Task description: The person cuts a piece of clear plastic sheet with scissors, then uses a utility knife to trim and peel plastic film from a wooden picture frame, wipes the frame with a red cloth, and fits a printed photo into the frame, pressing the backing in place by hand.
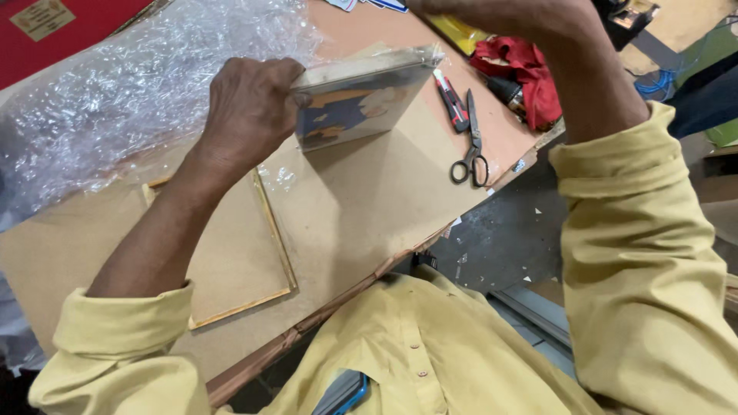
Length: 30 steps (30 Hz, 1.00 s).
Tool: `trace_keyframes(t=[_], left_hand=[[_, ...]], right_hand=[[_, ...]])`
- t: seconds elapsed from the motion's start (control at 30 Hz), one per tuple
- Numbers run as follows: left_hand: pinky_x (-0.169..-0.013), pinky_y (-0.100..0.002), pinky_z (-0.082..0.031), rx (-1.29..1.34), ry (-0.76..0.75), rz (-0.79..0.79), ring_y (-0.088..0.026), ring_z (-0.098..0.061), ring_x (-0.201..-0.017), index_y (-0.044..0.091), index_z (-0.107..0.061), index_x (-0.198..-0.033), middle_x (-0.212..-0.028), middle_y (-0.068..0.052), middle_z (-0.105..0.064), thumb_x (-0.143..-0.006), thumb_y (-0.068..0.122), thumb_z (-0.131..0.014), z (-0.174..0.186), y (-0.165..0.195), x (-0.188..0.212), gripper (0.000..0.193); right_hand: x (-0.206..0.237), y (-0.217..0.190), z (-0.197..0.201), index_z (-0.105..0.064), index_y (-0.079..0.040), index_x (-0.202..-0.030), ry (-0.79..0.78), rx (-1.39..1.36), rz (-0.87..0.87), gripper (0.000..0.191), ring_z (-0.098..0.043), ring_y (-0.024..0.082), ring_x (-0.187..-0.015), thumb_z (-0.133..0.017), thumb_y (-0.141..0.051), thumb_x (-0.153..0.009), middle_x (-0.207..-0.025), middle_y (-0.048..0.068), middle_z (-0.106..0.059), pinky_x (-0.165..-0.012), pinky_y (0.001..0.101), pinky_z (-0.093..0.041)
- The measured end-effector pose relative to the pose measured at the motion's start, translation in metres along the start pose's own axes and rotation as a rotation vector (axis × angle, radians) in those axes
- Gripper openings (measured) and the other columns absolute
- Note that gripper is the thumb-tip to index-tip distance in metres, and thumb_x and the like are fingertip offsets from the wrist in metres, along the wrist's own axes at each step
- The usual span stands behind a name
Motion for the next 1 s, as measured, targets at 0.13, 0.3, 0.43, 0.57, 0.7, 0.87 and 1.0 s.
trace_keyframes(t=[0.13,0.3,0.43,0.57,0.7,0.87,1.0], left_hand=[[-0.087,-0.05,-0.052,-0.23,0.011,-0.045,-0.032,-0.071,-0.082,0.002,-0.072,-0.096,-0.087,-0.015,-0.074,-0.078,0.009,-0.08,-0.001,0.027,-0.031,0.021],[-0.082,-0.046,-0.054,0.038,-0.029,0.0,-0.031,-0.072,-0.089,0.001,-0.069,-0.119,-0.102,-0.018,-0.075,-0.068,0.006,-0.078,-0.042,0.054,-0.112,0.052],[-0.078,-0.039,-0.055,0.239,-0.2,0.021,-0.029,-0.071,-0.088,0.0,-0.074,-0.111,-0.103,-0.019,-0.073,-0.062,0.014,-0.084,-0.067,0.05,-0.142,0.051],[-0.071,-0.036,-0.055,0.366,-0.305,0.029,-0.02,-0.07,-0.076,0.002,-0.077,-0.102,-0.087,-0.011,-0.074,-0.072,0.028,-0.087,-0.068,0.048,-0.151,0.042],[-0.063,-0.031,-0.052,0.514,-0.342,0.001,-0.011,-0.065,-0.068,0.004,-0.079,-0.094,-0.077,-0.004,-0.073,-0.084,0.033,-0.084,-0.063,0.05,-0.16,0.031],[-0.055,-0.031,-0.047,0.536,-0.246,-0.085,-0.008,-0.054,-0.058,0.006,-0.081,-0.091,-0.066,-0.004,-0.067,-0.092,0.022,-0.078,-0.061,0.049,-0.175,0.016],[-0.055,-0.034,-0.048,0.509,-0.067,-0.198,-0.01,-0.058,-0.056,0.005,-0.081,-0.09,-0.066,-0.004,-0.069,-0.093,0.018,-0.079,-0.061,0.049,-0.174,0.013]], right_hand=[[0.02,-0.004,-0.003,-0.045,0.013,-0.144,0.192,-0.272,0.554,0.082,-0.063,0.04,-0.11,-0.085,-0.027,-0.084,-0.125,0.029,-0.062,-0.091,0.0484,-0.054],[0.002,0.028,-0.034,-0.057,0.005,-0.136,0.248,-0.431,0.588,0.057,-0.071,0.029,-0.105,-0.083,-0.012,-0.089,-0.12,0.022,-0.07,-0.088,0.0387,-0.059],[-0.016,0.056,-0.043,-0.069,0.0,-0.124,0.212,-0.545,0.405,0.021,-0.072,0.026,-0.087,-0.073,-0.011,-0.106,-0.096,0.018,-0.073,-0.079,0.0385,-0.059],[-0.022,0.065,-0.042,-0.064,0.005,-0.111,0.239,-0.767,0.37,0.021,-0.075,0.017,-0.087,-0.061,-0.016,-0.112,-0.096,0.013,-0.071,-0.072,0.0312,-0.065],[-0.028,0.065,-0.04,-0.055,0.006,-0.104,0.258,-0.722,0.354,0.026,-0.075,0.019,-0.085,-0.052,-0.018,-0.115,-0.092,0.013,-0.066,-0.068,0.0311,-0.062],[-0.032,0.064,-0.034,-0.053,0.005,-0.102,0.238,-0.784,0.277,0.029,-0.076,0.02,-0.086,-0.052,-0.022,-0.114,-0.093,0.012,-0.067,-0.068,0.0317,-0.062],[-0.024,0.05,-0.022,-0.055,0.012,-0.116,0.275,-0.804,0.481,0.039,-0.072,0.023,-0.092,-0.069,-0.021,-0.101,-0.11,0.018,-0.063,-0.065,0.0324,-0.065]])
Point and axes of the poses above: each hand's wrist, its own x-axis away from the middle knuckle, its own z-axis out of the back of the hand, y = z × x, the point moved 8 cm from there along -x, towards the middle knuckle
